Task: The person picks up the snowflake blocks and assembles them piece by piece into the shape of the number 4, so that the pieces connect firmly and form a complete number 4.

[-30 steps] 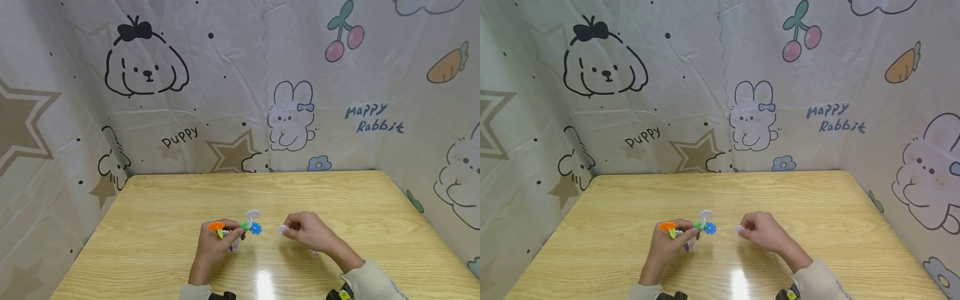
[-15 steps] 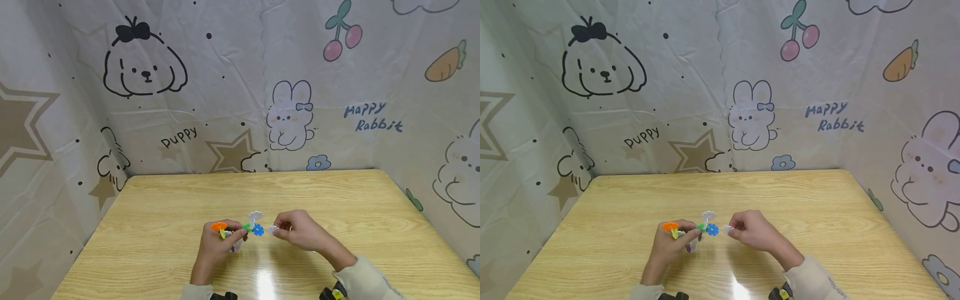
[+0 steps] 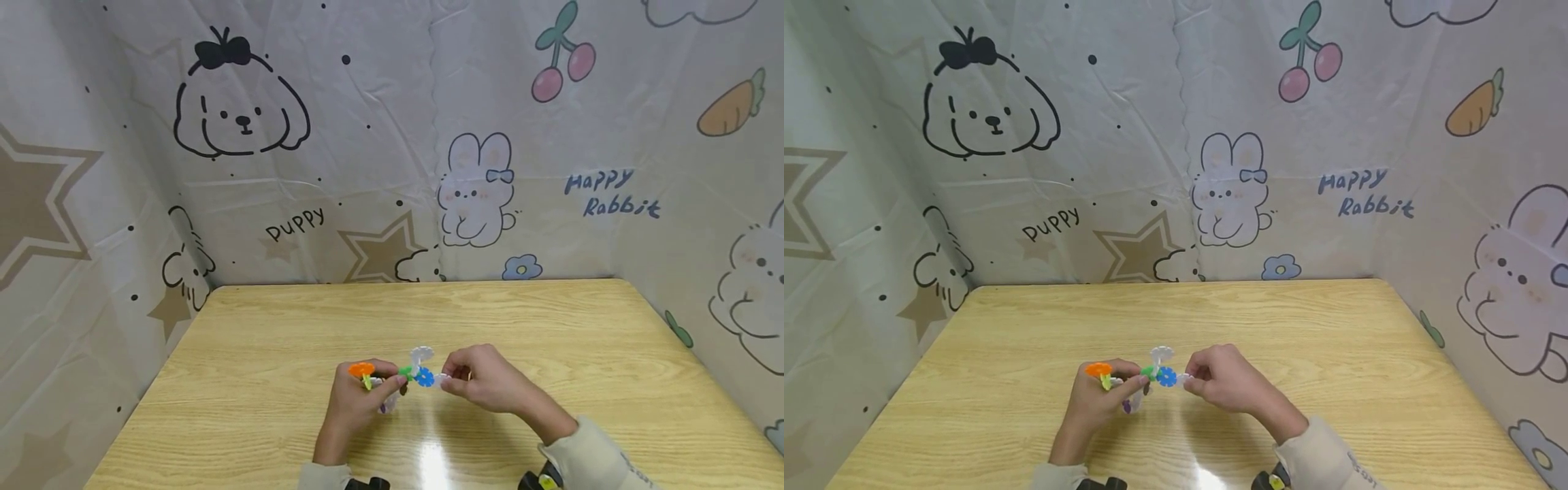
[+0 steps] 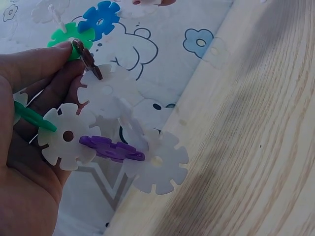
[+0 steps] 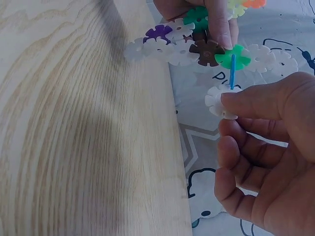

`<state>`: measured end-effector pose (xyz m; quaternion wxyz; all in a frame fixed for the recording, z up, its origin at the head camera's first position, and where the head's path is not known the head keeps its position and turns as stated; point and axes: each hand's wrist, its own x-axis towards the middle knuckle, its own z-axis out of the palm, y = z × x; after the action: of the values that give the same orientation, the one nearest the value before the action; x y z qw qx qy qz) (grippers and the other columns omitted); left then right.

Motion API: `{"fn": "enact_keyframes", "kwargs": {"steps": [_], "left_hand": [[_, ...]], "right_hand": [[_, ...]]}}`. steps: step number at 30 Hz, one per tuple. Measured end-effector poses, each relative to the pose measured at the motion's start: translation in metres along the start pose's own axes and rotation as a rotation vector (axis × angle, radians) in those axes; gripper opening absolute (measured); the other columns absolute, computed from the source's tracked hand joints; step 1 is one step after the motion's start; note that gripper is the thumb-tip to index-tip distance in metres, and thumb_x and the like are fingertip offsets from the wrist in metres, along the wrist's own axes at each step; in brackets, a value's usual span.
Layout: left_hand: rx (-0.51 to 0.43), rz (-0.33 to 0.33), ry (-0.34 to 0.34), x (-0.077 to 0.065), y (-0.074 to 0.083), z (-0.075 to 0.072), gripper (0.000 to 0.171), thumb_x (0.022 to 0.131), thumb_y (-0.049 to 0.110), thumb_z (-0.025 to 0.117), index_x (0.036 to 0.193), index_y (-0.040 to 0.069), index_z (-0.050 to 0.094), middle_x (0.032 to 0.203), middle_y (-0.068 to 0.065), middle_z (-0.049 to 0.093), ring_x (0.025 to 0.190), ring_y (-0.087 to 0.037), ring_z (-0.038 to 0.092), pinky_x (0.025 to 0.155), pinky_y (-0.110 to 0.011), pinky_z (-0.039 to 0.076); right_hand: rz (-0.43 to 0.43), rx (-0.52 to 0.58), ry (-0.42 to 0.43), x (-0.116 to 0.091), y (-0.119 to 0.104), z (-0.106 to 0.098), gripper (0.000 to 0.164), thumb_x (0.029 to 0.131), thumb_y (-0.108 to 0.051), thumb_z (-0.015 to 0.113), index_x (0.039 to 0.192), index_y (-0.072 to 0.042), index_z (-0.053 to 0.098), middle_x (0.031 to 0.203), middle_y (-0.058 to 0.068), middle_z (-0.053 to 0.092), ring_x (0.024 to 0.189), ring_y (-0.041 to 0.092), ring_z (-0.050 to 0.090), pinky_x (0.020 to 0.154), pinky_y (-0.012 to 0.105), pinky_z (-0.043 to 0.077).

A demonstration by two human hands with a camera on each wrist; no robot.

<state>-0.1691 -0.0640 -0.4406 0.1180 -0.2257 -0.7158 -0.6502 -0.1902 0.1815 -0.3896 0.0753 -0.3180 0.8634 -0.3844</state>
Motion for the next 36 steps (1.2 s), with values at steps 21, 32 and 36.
{"fn": "enact_keyframes", "kwargs": {"steps": [21, 32, 36], "left_hand": [[-0.018, -0.078, -0.006, -0.002, 0.0, 0.002, 0.006, 0.086, -0.002, 0.076, 0.083, 0.003, 0.078, 0.079, -0.006, 0.074, 0.074, -0.022, 0.069, 0.072, -0.031, 0.056], [-0.006, -0.118, 0.012, -0.002, 0.0, -0.002, 0.005, 0.084, -0.001, 0.078, 0.082, -0.005, 0.076, 0.081, -0.011, 0.074, 0.077, -0.022, 0.069, 0.077, -0.032, 0.054], [0.028, -0.141, 0.019, -0.001, 0.006, -0.002, 0.004, 0.084, -0.001, 0.078, 0.081, -0.003, 0.076, 0.081, -0.008, 0.074, 0.078, -0.021, 0.068, 0.078, -0.032, 0.054]], "right_hand": [[-0.074, 0.039, 0.033, 0.001, 0.005, 0.009, 0.006, 0.089, -0.003, 0.073, 0.084, -0.005, 0.074, 0.072, -0.01, 0.064, 0.06, 0.003, 0.055, 0.053, 0.026, 0.049], [-0.146, 0.045, 0.082, 0.006, 0.01, 0.019, 0.007, 0.086, 0.001, 0.074, 0.081, -0.003, 0.074, 0.068, -0.01, 0.063, 0.058, 0.001, 0.052, 0.05, 0.024, 0.048], [-0.145, 0.049, 0.082, 0.007, 0.01, 0.021, 0.009, 0.087, 0.001, 0.073, 0.08, -0.005, 0.073, 0.068, -0.005, 0.064, 0.057, 0.001, 0.051, 0.05, 0.024, 0.047]]}}
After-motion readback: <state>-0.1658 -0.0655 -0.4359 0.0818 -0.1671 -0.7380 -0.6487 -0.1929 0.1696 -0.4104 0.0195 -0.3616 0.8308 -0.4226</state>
